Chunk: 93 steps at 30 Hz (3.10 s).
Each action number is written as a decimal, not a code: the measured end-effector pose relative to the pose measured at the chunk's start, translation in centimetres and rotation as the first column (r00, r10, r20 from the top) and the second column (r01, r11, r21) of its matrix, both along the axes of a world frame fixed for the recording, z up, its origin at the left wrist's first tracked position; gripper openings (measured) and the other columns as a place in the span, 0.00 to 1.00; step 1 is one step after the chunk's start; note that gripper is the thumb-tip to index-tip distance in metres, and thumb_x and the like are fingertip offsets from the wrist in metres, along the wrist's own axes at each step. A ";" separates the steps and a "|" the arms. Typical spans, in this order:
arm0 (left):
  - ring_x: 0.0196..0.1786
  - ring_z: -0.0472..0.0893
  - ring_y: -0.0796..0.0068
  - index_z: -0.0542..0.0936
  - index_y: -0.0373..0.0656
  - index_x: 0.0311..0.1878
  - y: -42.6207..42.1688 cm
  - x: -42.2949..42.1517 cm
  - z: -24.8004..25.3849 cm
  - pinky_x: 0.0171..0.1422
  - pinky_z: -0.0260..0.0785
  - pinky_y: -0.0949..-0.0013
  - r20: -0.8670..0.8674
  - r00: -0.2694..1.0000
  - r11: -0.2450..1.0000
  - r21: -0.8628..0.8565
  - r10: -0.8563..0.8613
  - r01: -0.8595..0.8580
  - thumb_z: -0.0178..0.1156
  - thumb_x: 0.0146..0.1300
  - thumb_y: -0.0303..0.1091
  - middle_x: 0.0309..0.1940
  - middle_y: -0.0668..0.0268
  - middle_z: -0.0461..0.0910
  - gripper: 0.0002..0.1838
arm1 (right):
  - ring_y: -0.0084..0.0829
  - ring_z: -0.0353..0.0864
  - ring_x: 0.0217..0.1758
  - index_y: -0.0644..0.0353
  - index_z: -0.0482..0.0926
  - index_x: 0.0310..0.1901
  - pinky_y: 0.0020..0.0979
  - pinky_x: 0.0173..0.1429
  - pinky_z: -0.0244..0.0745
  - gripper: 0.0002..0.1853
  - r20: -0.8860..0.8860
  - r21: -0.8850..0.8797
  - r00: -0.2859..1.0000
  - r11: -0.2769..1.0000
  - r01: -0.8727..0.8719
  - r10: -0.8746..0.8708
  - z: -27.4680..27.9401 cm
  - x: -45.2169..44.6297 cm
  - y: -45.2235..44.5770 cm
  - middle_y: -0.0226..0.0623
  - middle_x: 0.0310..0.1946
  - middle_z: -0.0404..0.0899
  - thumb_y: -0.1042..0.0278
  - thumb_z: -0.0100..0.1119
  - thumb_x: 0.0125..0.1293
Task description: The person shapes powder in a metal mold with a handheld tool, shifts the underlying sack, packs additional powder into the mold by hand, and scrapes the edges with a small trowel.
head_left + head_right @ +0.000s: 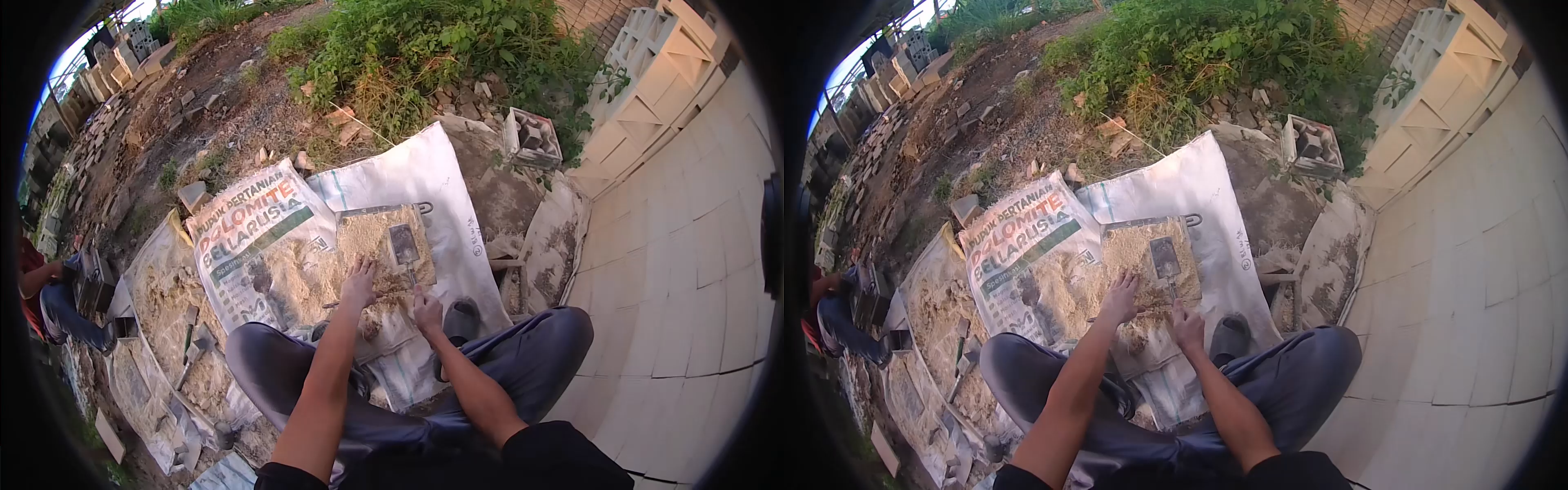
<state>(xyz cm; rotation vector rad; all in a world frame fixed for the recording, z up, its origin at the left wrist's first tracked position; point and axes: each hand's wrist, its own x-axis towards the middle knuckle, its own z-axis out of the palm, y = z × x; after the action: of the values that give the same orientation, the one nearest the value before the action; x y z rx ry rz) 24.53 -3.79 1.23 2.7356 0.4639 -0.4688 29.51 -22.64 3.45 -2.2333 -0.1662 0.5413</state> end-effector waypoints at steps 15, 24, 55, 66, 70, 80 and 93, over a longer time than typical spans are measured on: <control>0.76 0.44 0.58 0.51 0.40 0.72 -0.4 0.6 1.2 0.77 0.37 0.56 -0.077 0.996 0.979 0.194 -0.042 0.056 0.63 0.52 0.58 0.73 0.55 0.46 0.51 | 0.62 0.77 0.42 0.69 0.80 0.28 0.52 0.46 0.68 0.36 0.011 -0.025 0.999 0.998 0.051 -0.050 -1.8 -0.3 -2.6 0.63 0.30 0.77 0.38 0.39 0.68; 0.76 0.42 0.60 0.53 0.43 0.72 -0.5 0.6 1.1 0.77 0.37 0.52 -0.060 0.998 0.986 0.164 -0.029 0.038 0.64 0.51 0.58 0.74 0.59 0.43 0.51 | 0.63 0.75 0.42 0.69 0.81 0.32 0.52 0.46 0.68 0.34 0.005 -0.054 0.998 0.997 0.059 -0.059 -3.8 -0.5 -2.5 0.65 0.30 0.76 0.40 0.38 0.69; 0.77 0.42 0.65 0.53 0.47 0.72 -0.1 -1.1 1.2 0.77 0.32 0.50 0.063 0.998 0.996 0.093 0.005 -0.011 0.65 0.49 0.58 0.75 0.62 0.44 0.51 | 0.59 0.78 0.36 0.71 0.79 0.28 0.50 0.41 0.67 0.36 0.021 -0.001 0.997 0.997 0.072 -0.072 -1.4 -2.7 0.0 0.63 0.25 0.75 0.39 0.39 0.69; 0.75 0.49 0.67 0.54 0.50 0.72 1.8 -2.6 0.9 0.77 0.30 0.46 -0.058 0.993 0.995 0.014 0.104 -0.104 0.68 0.46 0.57 0.71 0.64 0.57 0.52 | 0.59 0.78 0.40 0.69 0.81 0.32 0.48 0.46 0.70 0.36 0.020 -0.088 0.999 0.995 -0.042 0.044 -4.4 -3.7 1.3 0.64 0.29 0.77 0.37 0.38 0.67; 0.75 0.50 0.68 0.58 0.49 0.70 1.8 -2.6 1.0 0.77 0.29 0.49 -0.088 0.982 0.985 -0.029 0.164 -0.167 0.68 0.45 0.58 0.66 0.59 0.64 0.51 | 0.59 0.78 0.38 0.70 0.80 0.29 0.49 0.44 0.69 0.37 0.040 0.078 0.999 0.997 -0.001 -0.002 -1.8 -4.1 2.6 0.64 0.27 0.76 0.37 0.37 0.68; 0.62 0.71 0.59 0.59 0.45 0.69 3.9 -5.5 -1.8 0.75 0.44 0.53 0.134 0.917 0.898 -0.298 0.376 -0.324 0.73 0.38 0.55 0.57 0.52 0.74 0.55 | 0.57 0.77 0.30 0.72 0.77 0.25 0.49 0.38 0.67 0.38 0.001 -0.015 0.999 0.999 0.034 -0.034 -4.7 -6.1 3.9 0.62 0.21 0.74 0.37 0.36 0.69; 0.39 0.83 0.64 0.80 0.35 0.47 5.9 -6.6 -4.4 0.43 0.74 0.61 -0.056 0.791 0.498 -0.749 0.609 -0.437 0.64 0.55 0.44 0.35 0.53 0.83 0.22 | 0.60 0.77 0.35 0.70 0.79 0.28 0.50 0.40 0.68 0.36 0.014 0.011 0.999 0.999 -0.040 0.039 -5.7 -8.2 4.8 0.62 0.24 0.76 0.37 0.38 0.68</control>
<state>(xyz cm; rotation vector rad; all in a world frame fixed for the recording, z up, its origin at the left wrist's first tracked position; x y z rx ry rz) 17.94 2.13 -3.17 1.6933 0.8119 -0.1211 21.30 -17.82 -2.25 -2.2272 -0.2204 0.5451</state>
